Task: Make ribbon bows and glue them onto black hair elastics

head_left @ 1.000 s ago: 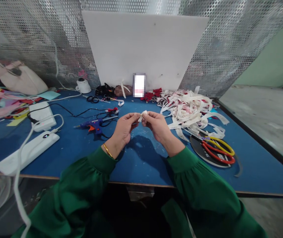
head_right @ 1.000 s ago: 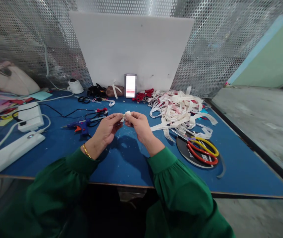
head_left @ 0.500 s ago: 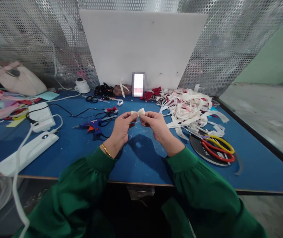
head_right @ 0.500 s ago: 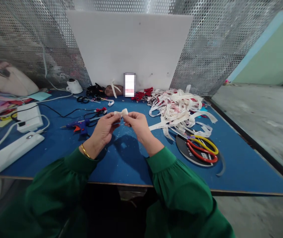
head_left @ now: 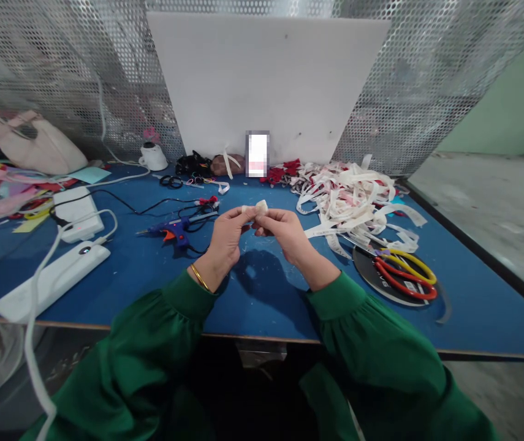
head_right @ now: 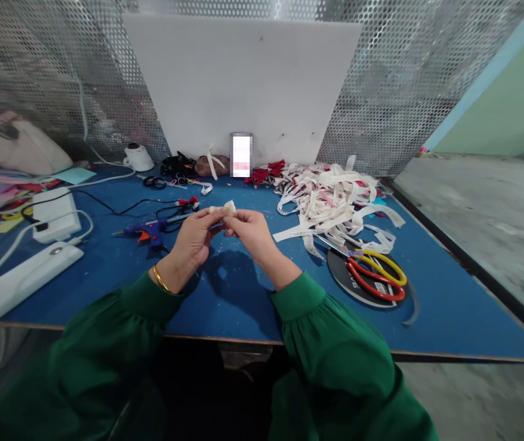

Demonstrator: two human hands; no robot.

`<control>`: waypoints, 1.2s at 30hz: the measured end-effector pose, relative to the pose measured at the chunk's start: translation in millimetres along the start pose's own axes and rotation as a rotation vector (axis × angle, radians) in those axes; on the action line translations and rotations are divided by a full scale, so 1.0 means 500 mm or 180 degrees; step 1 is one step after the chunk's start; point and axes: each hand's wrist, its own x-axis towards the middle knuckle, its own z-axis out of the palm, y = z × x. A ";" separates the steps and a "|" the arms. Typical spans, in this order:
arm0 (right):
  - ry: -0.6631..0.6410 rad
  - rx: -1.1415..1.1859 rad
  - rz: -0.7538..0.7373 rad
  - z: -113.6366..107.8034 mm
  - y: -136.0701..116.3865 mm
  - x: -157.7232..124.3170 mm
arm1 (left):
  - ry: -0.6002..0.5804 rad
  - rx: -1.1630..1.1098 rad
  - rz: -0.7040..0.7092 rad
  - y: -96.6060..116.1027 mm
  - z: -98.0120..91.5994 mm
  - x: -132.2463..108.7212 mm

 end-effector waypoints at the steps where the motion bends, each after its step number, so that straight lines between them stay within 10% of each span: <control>1: 0.0002 -0.0036 -0.0011 0.001 0.000 -0.001 | -0.0014 0.0010 0.0016 0.000 0.000 -0.001; 12: -0.0022 -0.0336 -0.0244 -0.007 0.007 0.006 | 0.0052 0.0386 0.0149 0.006 -0.001 -0.001; 19: -0.0309 -0.0036 -0.0249 -0.013 0.006 0.010 | -0.0212 -0.0171 -0.0591 0.001 -0.004 0.008; 36: -0.0242 -0.0054 -0.0043 -0.004 0.010 0.008 | 0.0021 -0.0141 -0.0136 0.000 0.000 0.005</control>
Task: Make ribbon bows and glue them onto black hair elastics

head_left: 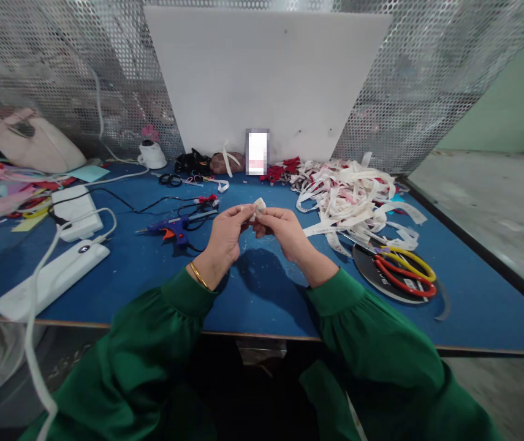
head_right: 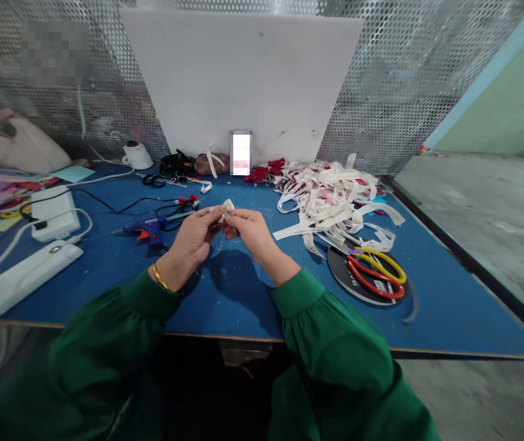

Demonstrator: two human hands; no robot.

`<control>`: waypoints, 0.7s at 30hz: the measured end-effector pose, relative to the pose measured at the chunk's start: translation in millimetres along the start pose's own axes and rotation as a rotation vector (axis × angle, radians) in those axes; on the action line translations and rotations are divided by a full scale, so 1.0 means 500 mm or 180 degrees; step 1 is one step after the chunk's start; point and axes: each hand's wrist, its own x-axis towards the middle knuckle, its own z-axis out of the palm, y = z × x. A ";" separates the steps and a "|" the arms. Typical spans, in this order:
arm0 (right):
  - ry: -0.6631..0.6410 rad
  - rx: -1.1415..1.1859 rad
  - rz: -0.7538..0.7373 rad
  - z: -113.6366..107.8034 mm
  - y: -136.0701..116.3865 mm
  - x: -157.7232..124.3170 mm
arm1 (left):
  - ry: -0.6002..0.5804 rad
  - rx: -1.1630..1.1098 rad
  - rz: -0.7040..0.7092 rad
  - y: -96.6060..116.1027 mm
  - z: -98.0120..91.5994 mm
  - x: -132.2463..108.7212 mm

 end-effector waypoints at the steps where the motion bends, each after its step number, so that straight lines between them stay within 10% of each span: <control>1: 0.0017 -0.0149 -0.0059 -0.001 0.000 0.000 | 0.0051 0.0055 0.0066 0.000 0.000 0.000; 11: 0.0455 -0.3588 -0.0934 0.018 0.008 -0.027 | 0.0192 0.0379 0.0430 0.004 0.007 -0.012; 21: 0.0628 -0.4768 -0.1028 0.027 0.003 -0.042 | 0.0383 0.0613 0.0205 0.000 0.003 -0.009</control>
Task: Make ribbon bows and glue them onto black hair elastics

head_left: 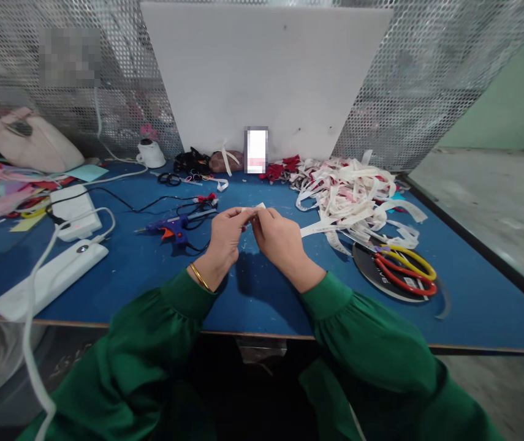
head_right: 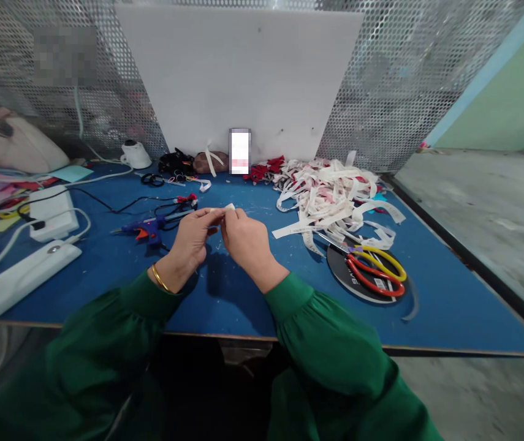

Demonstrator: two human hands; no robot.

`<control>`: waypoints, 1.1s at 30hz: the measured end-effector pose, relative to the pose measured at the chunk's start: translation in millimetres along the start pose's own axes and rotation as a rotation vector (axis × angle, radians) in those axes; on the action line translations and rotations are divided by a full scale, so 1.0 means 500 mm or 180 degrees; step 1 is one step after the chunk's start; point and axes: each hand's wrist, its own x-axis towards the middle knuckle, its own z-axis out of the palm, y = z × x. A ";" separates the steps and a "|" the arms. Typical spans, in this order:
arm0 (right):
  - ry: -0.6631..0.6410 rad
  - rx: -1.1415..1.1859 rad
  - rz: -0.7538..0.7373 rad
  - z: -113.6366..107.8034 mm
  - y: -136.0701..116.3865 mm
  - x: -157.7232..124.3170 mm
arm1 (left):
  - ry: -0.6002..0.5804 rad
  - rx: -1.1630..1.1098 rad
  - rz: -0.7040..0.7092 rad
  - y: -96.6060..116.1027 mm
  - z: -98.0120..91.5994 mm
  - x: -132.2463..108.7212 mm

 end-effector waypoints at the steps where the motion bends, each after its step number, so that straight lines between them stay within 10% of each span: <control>1: -0.0011 -0.0001 -0.0022 0.000 0.001 0.001 | -0.0004 -0.0009 -0.0027 0.000 -0.001 0.000; 17: -0.0124 -0.0499 -0.1483 -0.011 0.024 0.010 | -0.0333 -0.0403 -0.0812 -0.004 -0.015 0.026; 21: 0.0031 -0.0300 -0.1084 0.000 0.021 0.007 | -0.0440 -0.0646 -0.1142 0.008 -0.016 0.028; 33: -0.0460 0.4824 0.1049 0.016 0.021 0.030 | -0.0468 0.0115 0.0269 0.022 -0.014 0.008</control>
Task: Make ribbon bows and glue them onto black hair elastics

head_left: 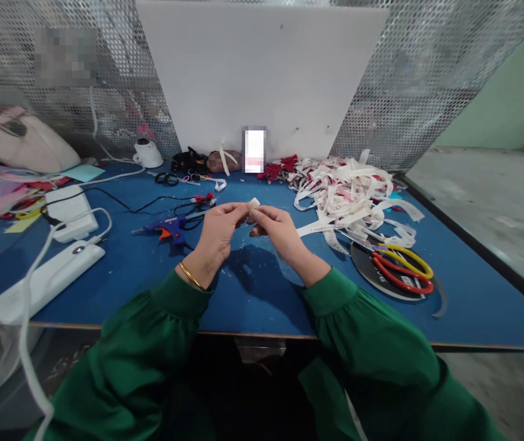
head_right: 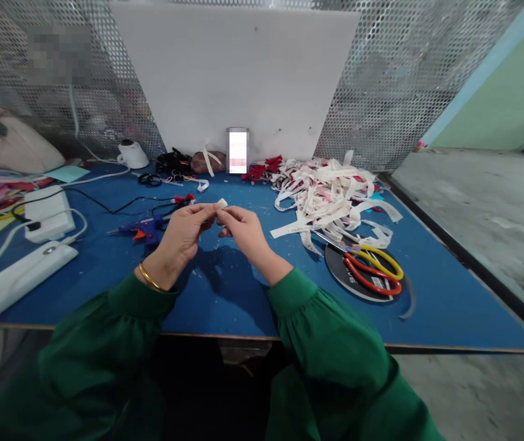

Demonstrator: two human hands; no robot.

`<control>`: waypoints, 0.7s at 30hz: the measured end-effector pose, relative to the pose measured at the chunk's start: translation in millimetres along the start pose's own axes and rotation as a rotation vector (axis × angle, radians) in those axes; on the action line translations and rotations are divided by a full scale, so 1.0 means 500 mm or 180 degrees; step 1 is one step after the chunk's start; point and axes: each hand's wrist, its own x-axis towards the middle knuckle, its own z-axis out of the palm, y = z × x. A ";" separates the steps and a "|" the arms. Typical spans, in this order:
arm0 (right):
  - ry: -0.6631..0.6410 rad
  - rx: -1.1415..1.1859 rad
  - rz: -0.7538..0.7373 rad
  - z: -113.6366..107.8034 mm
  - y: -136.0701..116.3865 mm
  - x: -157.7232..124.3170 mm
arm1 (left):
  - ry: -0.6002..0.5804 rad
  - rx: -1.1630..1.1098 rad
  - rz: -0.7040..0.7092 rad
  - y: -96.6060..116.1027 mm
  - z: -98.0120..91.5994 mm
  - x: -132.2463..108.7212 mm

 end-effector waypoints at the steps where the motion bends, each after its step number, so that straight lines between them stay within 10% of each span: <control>1: 0.0071 0.0084 0.0060 0.000 0.000 0.000 | 0.0016 0.0024 0.0064 0.001 0.002 -0.001; 21: -0.0395 0.1681 0.1189 -0.004 -0.008 -0.003 | -0.0336 -0.0439 -0.0482 -0.006 -0.002 0.007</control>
